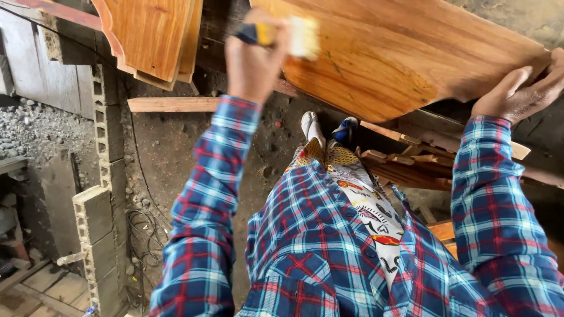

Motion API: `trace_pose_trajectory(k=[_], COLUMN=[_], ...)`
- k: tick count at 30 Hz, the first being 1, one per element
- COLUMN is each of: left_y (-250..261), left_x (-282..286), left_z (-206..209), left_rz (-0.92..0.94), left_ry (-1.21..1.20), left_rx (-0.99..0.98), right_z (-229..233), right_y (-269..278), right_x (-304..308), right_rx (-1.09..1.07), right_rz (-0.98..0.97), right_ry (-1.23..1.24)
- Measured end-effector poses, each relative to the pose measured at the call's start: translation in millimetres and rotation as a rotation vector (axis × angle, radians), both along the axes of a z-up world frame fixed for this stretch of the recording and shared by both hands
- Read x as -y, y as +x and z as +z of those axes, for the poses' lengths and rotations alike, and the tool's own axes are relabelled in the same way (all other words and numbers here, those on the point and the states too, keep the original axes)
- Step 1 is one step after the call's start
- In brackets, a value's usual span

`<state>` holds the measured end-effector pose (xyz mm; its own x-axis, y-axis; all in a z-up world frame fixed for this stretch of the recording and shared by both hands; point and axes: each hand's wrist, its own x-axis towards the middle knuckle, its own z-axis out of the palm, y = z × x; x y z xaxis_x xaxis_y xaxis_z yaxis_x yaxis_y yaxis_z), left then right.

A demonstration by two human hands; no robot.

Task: The person picks up a wooden chair part and places it on a workbench. They then use a brush to apply a liquid finish to the wood, dipping the brush into a container as needed. The person also handles a long, thin wooden piece, applying the finish to it as well.

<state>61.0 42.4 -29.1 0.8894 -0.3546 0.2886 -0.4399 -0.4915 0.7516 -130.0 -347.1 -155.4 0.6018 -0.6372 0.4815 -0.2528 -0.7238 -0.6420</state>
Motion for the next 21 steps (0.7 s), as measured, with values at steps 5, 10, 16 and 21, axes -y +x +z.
trace_pose_trajectory(k=[5, 10, 16, 21], left_y=[23.9, -21.2, -84.8, -32.1], left_x=[-15.0, 46.4, 106.6, 47.0], left_z=[17.1, 19.8, 16.7, 11.9], left_rz=[0.157, -0.016, -0.211, -0.248], left_ry=[0.225, -0.348, -0.018, -0.298], left_rx=[0.350, -0.062, -0.113, -0.428], right_z=[19.7, 15.3, 19.5, 7.7], right_y=[5.1, 6.8, 7.3, 4.4], right_x=[-8.5, -4.5, -6.7, -0.7], right_rx=[-0.071, 0.003, -0.009, 0.011], right_rz=[-0.019, 0.002, 0.020, 0.011], right_ry=[-0.103, -0.103, -0.162, -0.104])
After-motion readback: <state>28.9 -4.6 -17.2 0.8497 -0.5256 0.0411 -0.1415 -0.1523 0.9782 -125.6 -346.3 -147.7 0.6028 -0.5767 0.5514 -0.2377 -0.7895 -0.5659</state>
